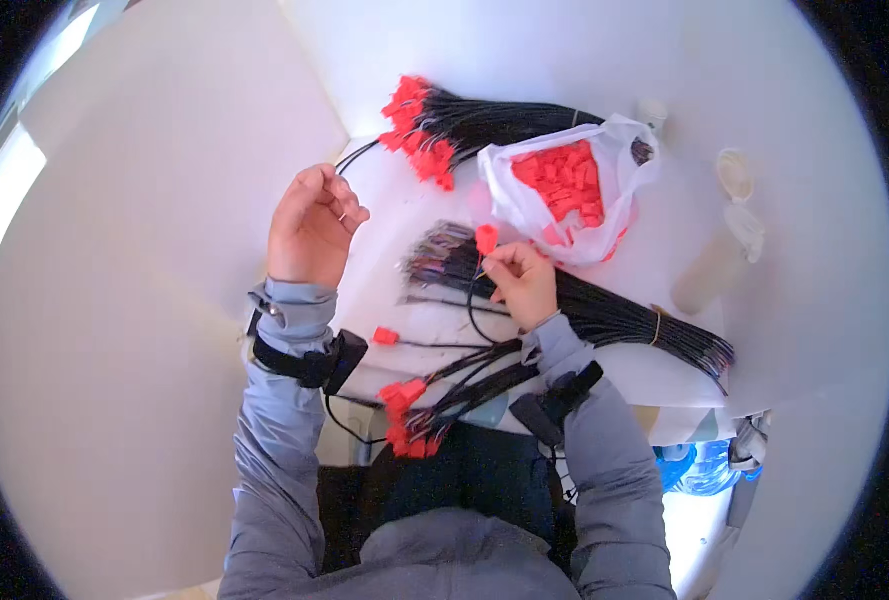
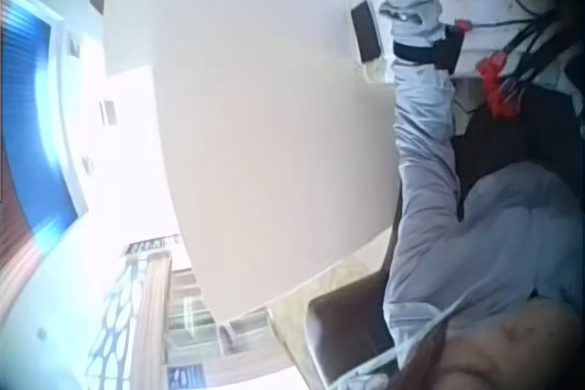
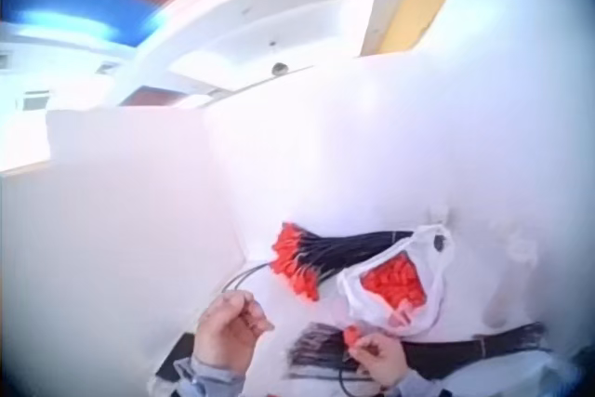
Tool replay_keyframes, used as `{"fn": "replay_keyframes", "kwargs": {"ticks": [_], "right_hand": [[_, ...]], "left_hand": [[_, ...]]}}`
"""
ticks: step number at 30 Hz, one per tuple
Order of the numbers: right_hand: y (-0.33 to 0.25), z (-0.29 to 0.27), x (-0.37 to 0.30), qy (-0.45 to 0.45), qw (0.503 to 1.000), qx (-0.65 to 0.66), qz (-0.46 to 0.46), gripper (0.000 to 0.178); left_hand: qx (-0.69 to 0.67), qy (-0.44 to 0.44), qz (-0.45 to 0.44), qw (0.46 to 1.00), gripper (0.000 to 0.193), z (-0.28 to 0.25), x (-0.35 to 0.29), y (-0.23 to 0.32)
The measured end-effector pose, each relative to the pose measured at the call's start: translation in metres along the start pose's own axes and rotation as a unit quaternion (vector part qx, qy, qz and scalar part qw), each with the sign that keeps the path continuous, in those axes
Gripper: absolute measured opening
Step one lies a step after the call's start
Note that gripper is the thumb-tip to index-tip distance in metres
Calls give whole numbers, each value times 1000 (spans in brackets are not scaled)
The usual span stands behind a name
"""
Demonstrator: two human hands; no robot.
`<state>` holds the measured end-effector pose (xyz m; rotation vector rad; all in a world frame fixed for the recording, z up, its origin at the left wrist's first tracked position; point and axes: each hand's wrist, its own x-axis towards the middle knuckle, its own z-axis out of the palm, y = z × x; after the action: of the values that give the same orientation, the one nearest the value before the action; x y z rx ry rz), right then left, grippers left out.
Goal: Inserting individual wires into a red plastic connector housing to assemble a wire harness.
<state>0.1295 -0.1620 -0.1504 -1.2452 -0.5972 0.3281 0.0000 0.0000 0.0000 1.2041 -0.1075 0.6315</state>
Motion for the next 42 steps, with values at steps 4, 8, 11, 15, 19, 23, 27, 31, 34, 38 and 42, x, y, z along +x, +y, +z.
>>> {"fn": "replay_keyframes", "kwargs": {"ticks": [4,8,11,15,19,23,27,31,34,38,42], "right_hand": [[-4,-3,0,-2,1000,21,13,7],[-8,-8,2,-7,999,24,27,7],[-12,-4,4,-8,999,16,43,7],[-16,-3,5,3,998,31,51,7],[-30,1,2,-29,997,31,58,8],[-44,16,2,-68,991,10,113,8],[-44,31,6,-94,990,-9,102,9],[-32,41,11,-72,991,-39,104,8],[-23,45,11,-73,993,-23,88,9],[-20,44,10,-30,996,-88,17,14],[-43,62,-4,-60,977,-184,-94,16]], "left_hand": [[-130,-7,-19,991,18,-7,38,-28],[-197,68,-24,978,15,-40,53,-54],[-161,87,-6,983,16,-81,57,-72],[132,99,42,985,15,-80,53,-93],[173,10,71,982,12,-67,48,-95],[90,-28,11,995,11,-75,38,-96],[43,-83,-62,994,17,-71,30,-100],[18,-185,-105,977,36,-63,28,-104],[91,-227,-87,966,31,-59,25,-110],[104,-147,-141,973,17,-60,27,-111],[125,-106,-171,972,18,-73,36,-121]]}}
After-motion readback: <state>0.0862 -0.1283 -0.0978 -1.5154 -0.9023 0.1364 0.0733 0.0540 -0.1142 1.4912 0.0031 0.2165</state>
